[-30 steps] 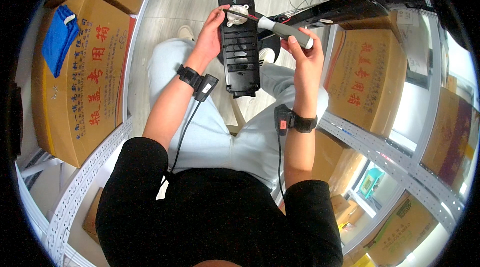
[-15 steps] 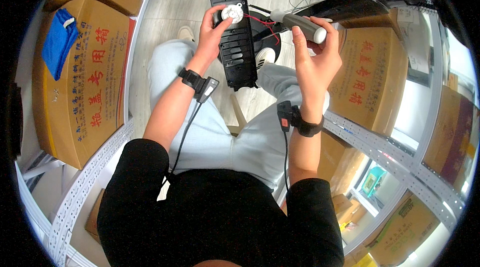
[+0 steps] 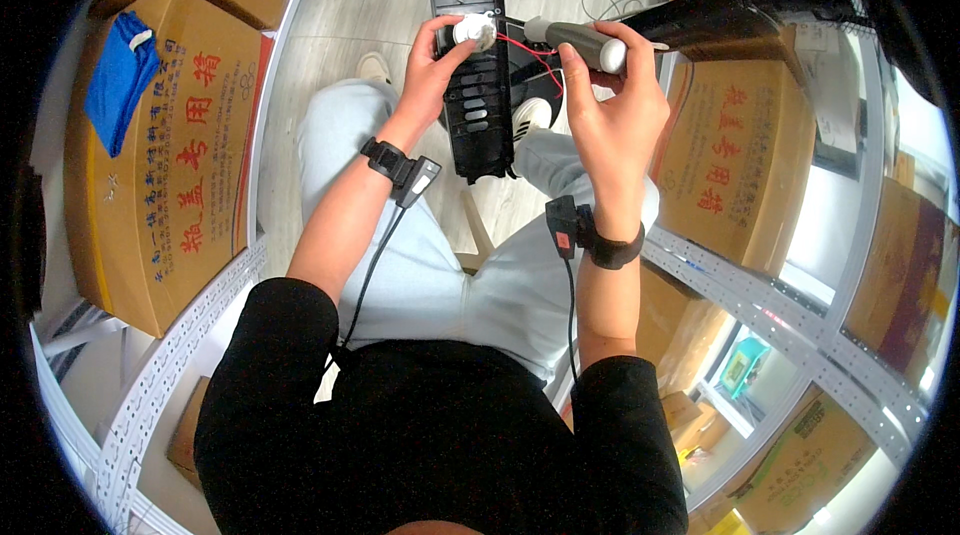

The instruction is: The person uses a screwdriver to remove screws from the back panel of a standing fan, detaches the panel, and manipulates internal wiring and components. The person then reattaches the panel and secures it with screws.

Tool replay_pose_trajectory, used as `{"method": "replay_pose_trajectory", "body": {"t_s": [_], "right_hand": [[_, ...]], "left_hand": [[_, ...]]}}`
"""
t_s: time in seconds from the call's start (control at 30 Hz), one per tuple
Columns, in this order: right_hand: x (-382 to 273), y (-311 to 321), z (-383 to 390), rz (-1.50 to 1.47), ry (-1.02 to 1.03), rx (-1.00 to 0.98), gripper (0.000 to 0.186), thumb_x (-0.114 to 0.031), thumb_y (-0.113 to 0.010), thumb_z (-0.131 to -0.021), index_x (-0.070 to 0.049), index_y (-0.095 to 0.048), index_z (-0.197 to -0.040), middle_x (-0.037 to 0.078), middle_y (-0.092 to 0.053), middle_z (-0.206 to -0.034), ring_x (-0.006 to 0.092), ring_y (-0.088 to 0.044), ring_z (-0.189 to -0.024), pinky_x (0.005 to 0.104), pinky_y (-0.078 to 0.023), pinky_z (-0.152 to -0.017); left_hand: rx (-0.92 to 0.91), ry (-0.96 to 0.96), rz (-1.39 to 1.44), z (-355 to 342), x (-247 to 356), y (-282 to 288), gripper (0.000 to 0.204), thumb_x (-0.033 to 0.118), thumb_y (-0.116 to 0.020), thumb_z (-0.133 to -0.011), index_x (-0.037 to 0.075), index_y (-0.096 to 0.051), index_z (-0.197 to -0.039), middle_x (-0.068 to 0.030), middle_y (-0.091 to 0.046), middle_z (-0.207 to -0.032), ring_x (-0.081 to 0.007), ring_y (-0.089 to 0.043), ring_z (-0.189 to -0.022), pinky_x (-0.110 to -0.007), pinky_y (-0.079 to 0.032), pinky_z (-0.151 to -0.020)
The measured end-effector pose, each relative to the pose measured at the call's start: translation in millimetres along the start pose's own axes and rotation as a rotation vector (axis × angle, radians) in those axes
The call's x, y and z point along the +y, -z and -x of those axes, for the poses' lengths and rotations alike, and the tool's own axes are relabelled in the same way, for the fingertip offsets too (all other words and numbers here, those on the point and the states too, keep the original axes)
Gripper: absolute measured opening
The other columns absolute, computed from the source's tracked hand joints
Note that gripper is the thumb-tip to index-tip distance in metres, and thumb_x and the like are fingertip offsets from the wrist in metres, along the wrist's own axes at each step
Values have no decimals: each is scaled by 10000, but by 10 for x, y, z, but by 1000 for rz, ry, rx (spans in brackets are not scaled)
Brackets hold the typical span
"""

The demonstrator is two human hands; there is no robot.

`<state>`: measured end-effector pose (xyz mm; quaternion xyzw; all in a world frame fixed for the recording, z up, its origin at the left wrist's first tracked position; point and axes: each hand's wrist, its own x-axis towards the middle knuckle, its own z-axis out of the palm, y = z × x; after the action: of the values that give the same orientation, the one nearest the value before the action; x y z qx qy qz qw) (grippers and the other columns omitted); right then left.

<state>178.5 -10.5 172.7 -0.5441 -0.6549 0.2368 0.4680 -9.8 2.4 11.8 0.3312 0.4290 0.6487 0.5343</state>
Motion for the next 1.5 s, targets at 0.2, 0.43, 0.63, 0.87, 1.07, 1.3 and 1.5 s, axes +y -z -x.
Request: {"method": "replay_pose_trajectory", "body": {"t_s": [0.2,0.43,0.63,0.87,1.07,1.3,1.5], "right_hand": [[-18,-41,-49,104,71,-28,369,-188,-798,-838,-52,-621,-1131,117,-723,-896,158,-714,-749,271,-559,-676],[-105,-81,-210,412,186,-30,416,-302,-804,-830,-95,-616,-1138,90,-680,-762,192,-683,-647,294,-534,-605],[-47,-68,-238,192,178,-145,400,-237,-762,-851,-101,-589,-1185,113,-685,-921,219,-697,-772,321,-548,-652],[-2,-60,-279,243,228,-134,344,-225,-724,-882,-88,-597,-1170,150,-667,-978,250,-679,-748,340,-557,-663],[-54,-52,-312,454,188,-141,369,-243,-741,-867,-80,-600,-1167,164,-644,-1023,274,-673,-746,345,-554,-658],[-8,-30,-334,283,204,-203,387,-266,-757,-855,-67,-601,-1147,157,-653,-966,285,-671,-734,363,-548,-654],[66,-42,-368,320,202,-180,360,-241,-749,-857,-51,-589,-1119,169,-663,-941,304,-673,-750,369,-551,-661]], "left_hand": [[-14,-27,-48,-5,-22,-4,352,16,-695,-889,81,-575,-1212,-1,-608,-1020,-75,-562,-914,-238,-468,-795],[-19,-24,-95,-4,-37,11,354,13,-698,-884,76,-577,-1210,11,-596,-992,-71,-546,-887,-236,-459,-780],[-26,-27,-94,-15,-88,32,361,8,-697,-880,71,-577,-1215,0,-602,-1023,-85,-554,-915,-240,-463,-804],[-12,1,-99,-12,-67,10,367,15,-696,-881,67,-575,-1224,-20,-626,-1069,-98,-582,-946,-253,-477,-835],[-19,4,-96,-22,-107,43,374,20,-699,-879,69,-576,-1230,-23,-624,-1082,-106,-583,-966,-260,-477,-854],[-12,-2,-122,-15,-74,24,391,21,-703,-874,69,-576,-1240,-29,-626,-1089,-109,-587,-973,-265,-483,-848],[-5,3,-126,-16,-93,27,400,21,-706,-870,71,-577,-1245,-27,-624,-1093,-108,-585,-965,-264,-483,-844]]}}
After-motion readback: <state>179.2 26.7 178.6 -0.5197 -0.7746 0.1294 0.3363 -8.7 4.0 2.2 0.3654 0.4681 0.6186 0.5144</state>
